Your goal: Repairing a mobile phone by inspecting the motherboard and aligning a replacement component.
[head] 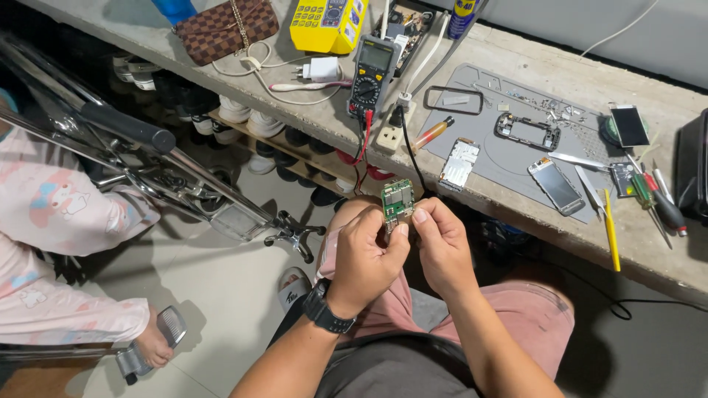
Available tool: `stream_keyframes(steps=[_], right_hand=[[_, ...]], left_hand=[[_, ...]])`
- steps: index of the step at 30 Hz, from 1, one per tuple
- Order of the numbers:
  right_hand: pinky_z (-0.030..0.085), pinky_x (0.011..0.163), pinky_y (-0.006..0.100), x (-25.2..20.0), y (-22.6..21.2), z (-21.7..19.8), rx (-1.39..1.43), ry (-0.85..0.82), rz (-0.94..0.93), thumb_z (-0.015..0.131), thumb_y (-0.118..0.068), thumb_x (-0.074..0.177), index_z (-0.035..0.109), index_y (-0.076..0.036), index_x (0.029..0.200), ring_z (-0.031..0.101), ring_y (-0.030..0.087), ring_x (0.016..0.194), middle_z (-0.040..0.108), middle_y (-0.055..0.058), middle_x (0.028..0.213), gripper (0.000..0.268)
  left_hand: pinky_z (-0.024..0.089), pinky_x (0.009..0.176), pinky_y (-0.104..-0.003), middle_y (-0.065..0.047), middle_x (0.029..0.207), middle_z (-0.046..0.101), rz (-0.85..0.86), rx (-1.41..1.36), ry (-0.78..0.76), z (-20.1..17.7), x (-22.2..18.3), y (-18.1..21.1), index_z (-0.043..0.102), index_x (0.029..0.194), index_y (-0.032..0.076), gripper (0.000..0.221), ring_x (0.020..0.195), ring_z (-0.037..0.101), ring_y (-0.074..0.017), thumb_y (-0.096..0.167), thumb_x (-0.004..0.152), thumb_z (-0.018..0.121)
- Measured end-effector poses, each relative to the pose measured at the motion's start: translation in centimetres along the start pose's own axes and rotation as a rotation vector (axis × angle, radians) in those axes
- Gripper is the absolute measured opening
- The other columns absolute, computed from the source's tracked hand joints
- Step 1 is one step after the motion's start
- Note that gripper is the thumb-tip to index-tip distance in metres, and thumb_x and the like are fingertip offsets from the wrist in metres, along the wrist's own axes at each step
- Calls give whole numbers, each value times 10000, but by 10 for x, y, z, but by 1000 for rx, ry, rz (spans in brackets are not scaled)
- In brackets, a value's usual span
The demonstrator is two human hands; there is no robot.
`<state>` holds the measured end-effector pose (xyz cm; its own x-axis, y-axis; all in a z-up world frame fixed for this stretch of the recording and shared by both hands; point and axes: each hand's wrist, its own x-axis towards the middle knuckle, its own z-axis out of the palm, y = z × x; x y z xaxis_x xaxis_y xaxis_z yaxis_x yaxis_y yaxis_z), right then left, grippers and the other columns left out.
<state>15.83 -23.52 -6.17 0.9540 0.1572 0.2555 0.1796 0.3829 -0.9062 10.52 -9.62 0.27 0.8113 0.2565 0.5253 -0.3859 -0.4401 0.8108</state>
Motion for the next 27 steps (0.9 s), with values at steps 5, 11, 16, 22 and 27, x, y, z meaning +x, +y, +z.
stream_keyframes(steps=[5,11,16,22,27], right_hand=[[511,761,273,5,-28,5,2,-32,2,673,-98,1153,734,4,1172,580,98,852,677,64,930,120],[599,882,345,7,-31,-19,-132,-131,-91,788,22,1046,756,48,1200,709,181,981,793,153,1059,160],[598,935,360,3,-29,-28,-172,-159,-142,798,47,1044,761,50,1144,747,219,1026,780,181,1055,107],[628,951,390,-3,-36,-24,-188,-170,-80,819,55,1021,785,55,1144,774,214,1005,805,178,1040,128],[617,760,326,-7,-17,-43,-26,-48,154,784,16,1024,732,20,1249,729,148,836,747,93,959,231]], left_hand=[[538,597,-458,-166,723,618,162,113,-2,-5,10,2,647,832,34,238,666,666,-426,94,1002,803],[591,649,-417,-83,790,688,221,138,-36,-9,9,3,766,925,91,90,715,717,-357,109,989,827],[621,675,-410,-66,864,742,192,83,-54,-18,17,24,820,1030,103,86,751,751,-330,69,958,853],[604,622,-378,-66,777,701,49,-53,-65,-13,6,17,797,983,74,46,678,720,-285,71,974,842],[615,653,-323,-70,807,715,-115,-243,-138,-2,-7,22,811,1055,63,212,710,728,-213,146,918,950]])
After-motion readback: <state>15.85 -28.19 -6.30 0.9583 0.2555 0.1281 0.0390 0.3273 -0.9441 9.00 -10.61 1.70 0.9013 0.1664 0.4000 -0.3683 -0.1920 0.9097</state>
